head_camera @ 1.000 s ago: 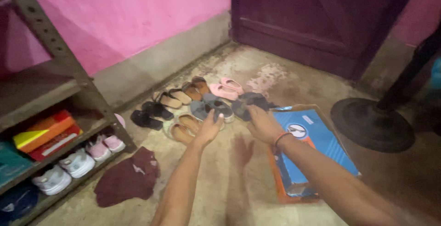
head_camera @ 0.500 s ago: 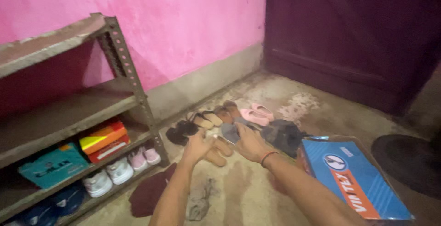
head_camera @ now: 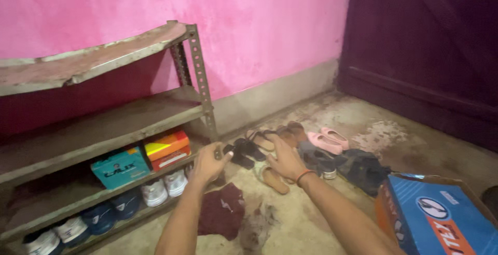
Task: The person organizes footwear by picking up shoe boxes and pairs of shoes, moving them from the floor onto the shelves of a metal rack, and arranging them side-by-side.
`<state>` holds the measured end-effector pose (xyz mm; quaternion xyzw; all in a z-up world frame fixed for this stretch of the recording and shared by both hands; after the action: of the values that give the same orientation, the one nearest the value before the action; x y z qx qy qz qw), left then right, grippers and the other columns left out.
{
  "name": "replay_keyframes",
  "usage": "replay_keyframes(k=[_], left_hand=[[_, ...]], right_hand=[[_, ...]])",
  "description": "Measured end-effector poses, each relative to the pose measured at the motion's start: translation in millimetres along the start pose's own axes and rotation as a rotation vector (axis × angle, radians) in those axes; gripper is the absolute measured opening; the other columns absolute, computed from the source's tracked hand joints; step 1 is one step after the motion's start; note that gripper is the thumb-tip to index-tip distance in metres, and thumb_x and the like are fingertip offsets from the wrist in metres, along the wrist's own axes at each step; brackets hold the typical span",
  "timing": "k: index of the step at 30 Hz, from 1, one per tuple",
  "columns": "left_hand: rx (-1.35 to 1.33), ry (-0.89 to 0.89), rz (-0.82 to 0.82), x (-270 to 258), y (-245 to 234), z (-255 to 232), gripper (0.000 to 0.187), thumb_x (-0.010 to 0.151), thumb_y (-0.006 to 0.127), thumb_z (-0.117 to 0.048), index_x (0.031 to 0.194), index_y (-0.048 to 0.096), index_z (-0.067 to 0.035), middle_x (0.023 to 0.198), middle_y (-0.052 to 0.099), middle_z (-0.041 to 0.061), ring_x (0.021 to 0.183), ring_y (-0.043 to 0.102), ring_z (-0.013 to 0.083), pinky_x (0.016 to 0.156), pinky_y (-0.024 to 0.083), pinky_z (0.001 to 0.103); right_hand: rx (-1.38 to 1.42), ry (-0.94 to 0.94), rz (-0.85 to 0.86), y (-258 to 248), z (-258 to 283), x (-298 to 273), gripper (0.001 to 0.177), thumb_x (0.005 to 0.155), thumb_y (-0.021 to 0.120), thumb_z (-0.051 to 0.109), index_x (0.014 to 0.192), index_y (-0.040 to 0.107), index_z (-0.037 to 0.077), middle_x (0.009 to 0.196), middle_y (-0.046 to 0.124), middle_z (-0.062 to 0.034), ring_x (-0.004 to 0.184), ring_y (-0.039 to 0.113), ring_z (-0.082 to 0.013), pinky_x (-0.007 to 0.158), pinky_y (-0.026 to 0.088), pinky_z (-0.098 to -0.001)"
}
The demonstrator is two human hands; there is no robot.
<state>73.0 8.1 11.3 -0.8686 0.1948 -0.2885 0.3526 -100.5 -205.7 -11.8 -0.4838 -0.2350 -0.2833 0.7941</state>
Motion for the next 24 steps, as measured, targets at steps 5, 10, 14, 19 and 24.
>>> replay_keyframes(k=[5, 10, 14, 19, 24], left_hand=[[-0.410, 0.078, -0.113, 25.9, -12.2, 44.4, 0.073, 0.092, 0.068, -0.055, 0.140, 0.054, -0.002, 0.137, 0.063, 0.018, 0.127, 0.062, 0.0301, 0.106, 0.048, 0.042], [-0.801, -0.222, -0.156, 40.9, -54.3, 106.5, 0.066, 0.092, 0.054, -0.058, 0.141, 0.057, -0.015, 0.135, 0.064, 0.006, 0.120, 0.061, 0.0224, 0.095, 0.048, 0.043], [-0.798, -0.272, -0.297, 30.8, -107.4, 168.7, 0.066, 0.092, 0.057, -0.056, 0.143, 0.057, -0.014, 0.136, 0.063, 0.006, 0.119, 0.062, 0.0276, 0.097, 0.049, 0.051], [-0.672, -0.393, -0.422, -22.2, -173.4, 220.9, 0.068, 0.096, 0.053, -0.061, 0.144, 0.053, -0.013, 0.136, 0.064, 0.006, 0.121, 0.059, 0.0248, 0.103, 0.040, 0.052], [-0.655, -0.413, -0.458, -30.1, -181.6, 233.2, 0.066, 0.096, 0.055, -0.058, 0.143, 0.058, -0.012, 0.134, 0.064, 0.007, 0.120, 0.059, 0.0234, 0.102, 0.041, 0.049]], right_hand=[[0.226, 0.215, -0.053, 40.1, -40.3, 34.8, 0.062, 0.094, 0.059, 0.047, 0.141, 0.051, 0.007, 0.135, 0.063, -0.0196, 0.129, 0.061, -0.0312, 0.107, 0.048, -0.0408], [0.386, 0.297, -0.190, 20.7, -82.2, 49.9, 0.063, 0.102, 0.053, 0.051, 0.144, 0.049, 0.003, 0.140, 0.057, -0.0216, 0.133, 0.053, -0.0321, 0.107, 0.039, -0.0411], [0.205, 0.310, -0.303, -20.3, -113.0, 43.8, 0.053, 0.105, 0.047, 0.042, 0.134, 0.059, -0.001, 0.127, 0.066, -0.0221, 0.120, 0.061, -0.0326, 0.103, 0.045, -0.0422], [0.388, 0.541, -0.250, -73.6, -141.5, 14.7, 0.049, 0.107, 0.053, 0.039, 0.124, 0.064, -0.006, 0.108, 0.060, -0.0304, 0.084, 0.062, -0.0400, 0.078, 0.051, -0.0521], [0.284, 0.536, -0.323, -83.3, -142.4, 7.6, 0.048, 0.100, 0.051, 0.043, 0.129, 0.061, 0.006, 0.115, 0.067, -0.0145, 0.099, 0.066, -0.0244, 0.079, 0.056, -0.0430]])
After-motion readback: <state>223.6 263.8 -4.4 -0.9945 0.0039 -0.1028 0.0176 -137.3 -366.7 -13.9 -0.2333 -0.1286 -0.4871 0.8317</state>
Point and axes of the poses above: each hand's wrist, its own x-axis towards the middle knuckle, its own y-axis out of the palm, z = x × y, the point moved 4 cm from there along x, towards the middle knuckle
